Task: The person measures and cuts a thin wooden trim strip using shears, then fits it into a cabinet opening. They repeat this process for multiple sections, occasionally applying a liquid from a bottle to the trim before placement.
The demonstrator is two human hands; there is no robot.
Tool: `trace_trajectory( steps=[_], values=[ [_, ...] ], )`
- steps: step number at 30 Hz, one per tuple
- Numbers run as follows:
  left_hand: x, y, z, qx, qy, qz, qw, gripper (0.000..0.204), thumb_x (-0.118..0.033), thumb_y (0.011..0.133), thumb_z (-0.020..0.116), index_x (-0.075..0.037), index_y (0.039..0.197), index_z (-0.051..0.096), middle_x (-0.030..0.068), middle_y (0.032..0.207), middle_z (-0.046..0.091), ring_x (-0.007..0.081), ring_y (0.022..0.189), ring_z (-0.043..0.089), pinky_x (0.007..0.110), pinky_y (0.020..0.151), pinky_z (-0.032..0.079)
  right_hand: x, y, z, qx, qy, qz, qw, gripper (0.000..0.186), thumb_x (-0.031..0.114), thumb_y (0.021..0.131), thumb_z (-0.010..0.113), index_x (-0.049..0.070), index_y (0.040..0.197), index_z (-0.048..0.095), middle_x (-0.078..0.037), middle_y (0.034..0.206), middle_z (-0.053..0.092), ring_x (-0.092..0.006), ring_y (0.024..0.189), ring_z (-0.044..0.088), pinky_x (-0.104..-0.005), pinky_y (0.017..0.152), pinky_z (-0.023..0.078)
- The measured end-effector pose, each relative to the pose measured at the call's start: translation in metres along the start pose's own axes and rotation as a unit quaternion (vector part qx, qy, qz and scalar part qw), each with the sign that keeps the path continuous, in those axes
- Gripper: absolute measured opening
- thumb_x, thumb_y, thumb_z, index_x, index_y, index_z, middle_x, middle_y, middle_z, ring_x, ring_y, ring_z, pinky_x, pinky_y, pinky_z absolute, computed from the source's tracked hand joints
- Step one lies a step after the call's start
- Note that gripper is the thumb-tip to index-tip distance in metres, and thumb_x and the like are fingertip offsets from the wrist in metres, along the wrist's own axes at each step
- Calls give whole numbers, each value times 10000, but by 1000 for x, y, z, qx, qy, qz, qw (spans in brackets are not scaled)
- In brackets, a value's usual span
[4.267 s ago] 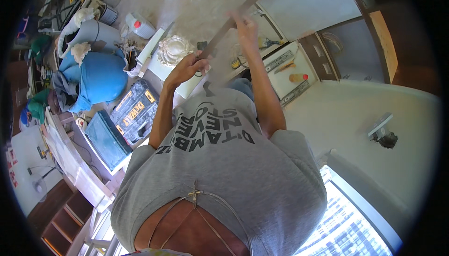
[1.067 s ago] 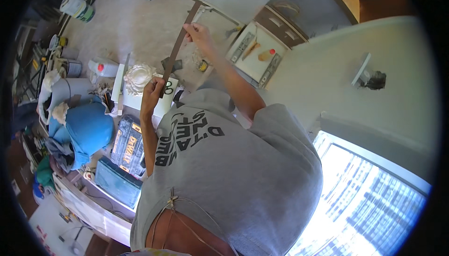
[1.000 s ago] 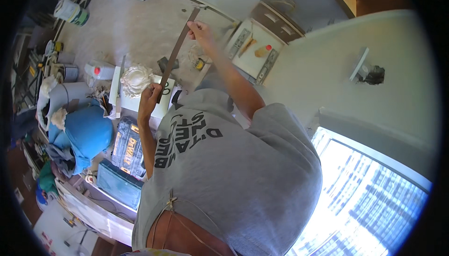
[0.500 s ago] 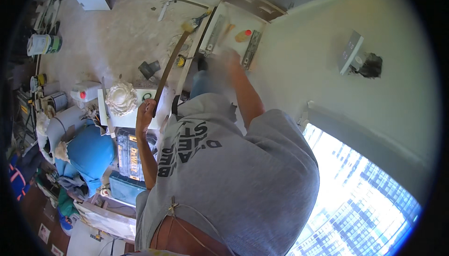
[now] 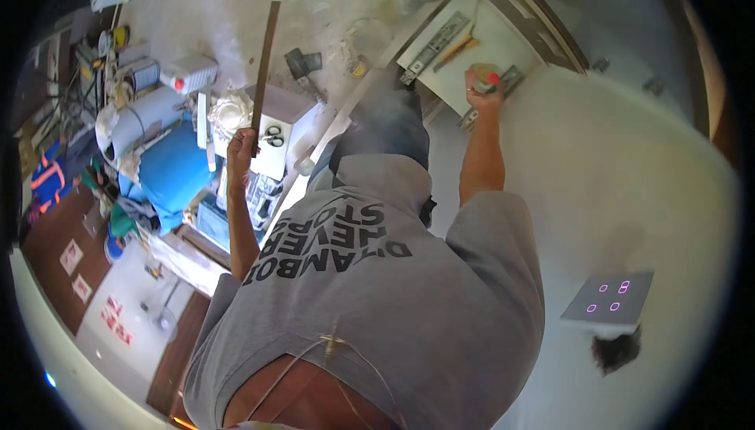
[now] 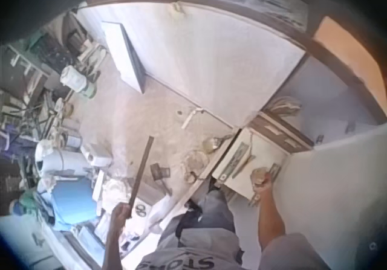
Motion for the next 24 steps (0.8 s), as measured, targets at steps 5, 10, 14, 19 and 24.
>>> trace_trajectory(
  steps=[5, 10, 14, 19, 24],
  values=[
    [21, -16, -28, -81, -83, -45, 992, 219, -285, 942, 561, -72, 893, 579, -38, 670, 495, 40, 579, 430, 193, 557, 368, 13, 16, 33, 65, -42, 7, 997, 535, 261, 809, 645, -59, 1198, 468, -216, 1107, 548, -306, 981, 574, -382, 717, 549],
    [61, -52, -36, -135, -144, -92, 976, 221, -278, 936, 565, -59, 908, 563, -23, 669, 493, 57, 576, 456, 198, 558, 387, -29, -6, 54, 155, -166, 54, 972, 548, 236, 776, 671, -43, 1205, 474, -170, 1057, 551, -293, 980, 553, -388, 795, 520],
    [91, -93, -47, -169, -189, -105, 962, 233, -288, 938, 559, -56, 910, 561, -13, 670, 502, 64, 579, 459, 209, 556, 380, -97, -40, 74, 247, -213, 51, 944, 538, 301, 844, 642, -15, 1243, 467, -168, 1187, 551, -314, 1116, 532, -431, 864, 502],
    [132, -137, -64, -171, -227, -120, 951, 250, -302, 930, 575, -54, 910, 561, -17, 689, 494, 68, 587, 442, 213, 570, 395, -209, -63, 89, 299, -453, 44, 839, 547, 324, 868, 619, 12, 1288, 459, -166, 1276, 515, -320, 1204, 479, -447, 992, 420],
    [181, -177, -85, -148, -244, -119, 951, 202, -279, 936, 566, -91, 867, 545, -36, 677, 462, 60, 588, 434, 212, 578, 392, -318, -129, 118, 465, -463, 83, 750, 554, 309, 903, 576, 29, 1346, 395, -152, 1384, 425, -317, 1286, 402, -465, 1042, 375]
  ],
)
Point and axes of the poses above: each hand's wrist, its own y-axis towards the middle knuckle, its own z-axis out of the palm, x = y × z, the point moved 9 cm from there along y, towards the middle knuckle
